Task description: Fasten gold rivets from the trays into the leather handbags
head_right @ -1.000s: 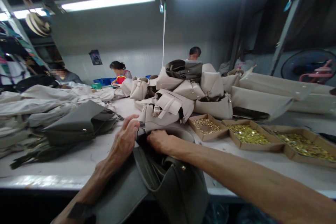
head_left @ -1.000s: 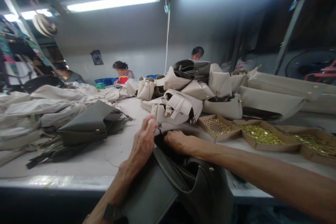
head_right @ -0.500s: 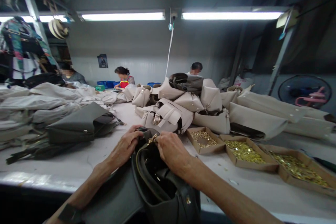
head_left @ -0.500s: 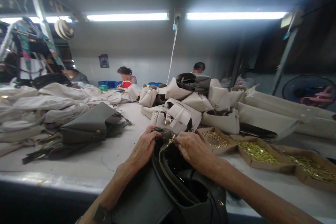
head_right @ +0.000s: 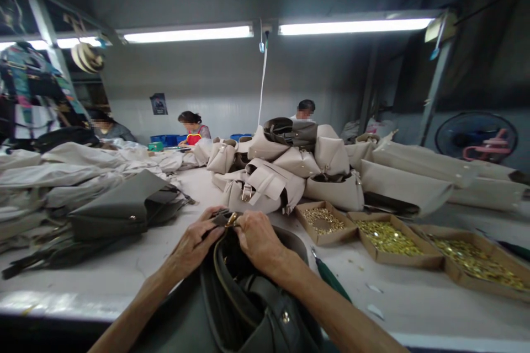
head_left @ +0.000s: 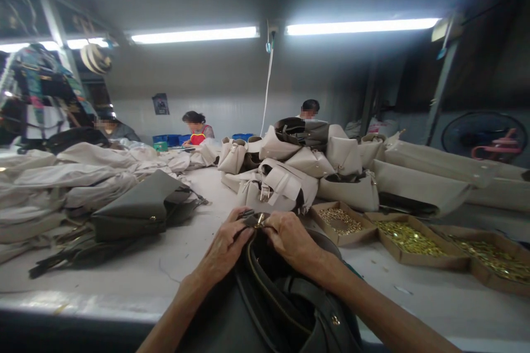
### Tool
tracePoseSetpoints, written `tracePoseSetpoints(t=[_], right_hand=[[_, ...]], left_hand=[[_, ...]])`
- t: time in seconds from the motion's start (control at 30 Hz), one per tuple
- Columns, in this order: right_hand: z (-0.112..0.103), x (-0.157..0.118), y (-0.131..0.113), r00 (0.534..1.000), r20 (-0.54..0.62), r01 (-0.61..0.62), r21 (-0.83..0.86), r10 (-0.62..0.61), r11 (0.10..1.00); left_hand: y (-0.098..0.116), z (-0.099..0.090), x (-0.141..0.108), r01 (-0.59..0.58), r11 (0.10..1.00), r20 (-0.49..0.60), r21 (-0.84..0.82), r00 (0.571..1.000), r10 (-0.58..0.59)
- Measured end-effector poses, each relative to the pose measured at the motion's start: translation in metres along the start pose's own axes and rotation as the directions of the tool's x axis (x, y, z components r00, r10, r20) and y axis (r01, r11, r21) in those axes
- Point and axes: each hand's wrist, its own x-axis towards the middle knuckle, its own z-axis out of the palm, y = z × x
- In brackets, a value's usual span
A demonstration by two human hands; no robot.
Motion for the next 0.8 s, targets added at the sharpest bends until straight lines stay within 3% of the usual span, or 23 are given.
tracePoseSetpoints(t=[0.07, 0.17, 0.23, 0.4, 0.57, 0.67, 0.8], right_hand=[[-0.008, -0.002, -0.001, 0.999, -0.009, 0.042, 0.022, -0.041, 0.999], [-0.021, -0.002, -0.006, 0.984, -0.166, 0.071, 0.029, -0.065, 0.997], [-0.024, -0.001, -0.01, 0.974, -0.194, 0.12, 0.014, -0.115, 0.993], [-0.018, -0.008, -0.01, 0.959, 0.046, 0.284, -0.077, -0.281, 0.956], [-0.009, -0.018, -0.011, 0.912, 0.268, 0.379, -0.263, -0.31, 0.887], [-0.004, -0.016, -0.015, 0.905, 0.344, 0.347, -0.257, -0.25, 0.902], [-0.002, -0.011, -0.011, 0.905, 0.408, 0.194, -0.149, -0.118, 0.97]], left_hand=[[0.0, 0.0, 0.001, -0.012, 1.0, 0.0, 0.023, 1.0, 0.012], [0.004, 0.0, 0.003, -0.017, 0.997, 0.01, 0.072, 1.0, 0.016], [0.005, 0.001, 0.005, -0.031, 0.995, 0.033, 0.096, 0.999, 0.028], [-0.001, -0.002, 0.001, -0.056, 0.982, 0.062, 0.182, 0.997, 0.046], [-0.015, -0.004, -0.003, -0.03, 0.976, 0.064, 0.215, 0.998, 0.016], [-0.018, -0.001, -0.008, 0.011, 0.98, -0.005, 0.2, 1.0, -0.011], [-0.023, 0.001, -0.017, -0.018, 0.977, -0.113, 0.214, 0.993, 0.043]])
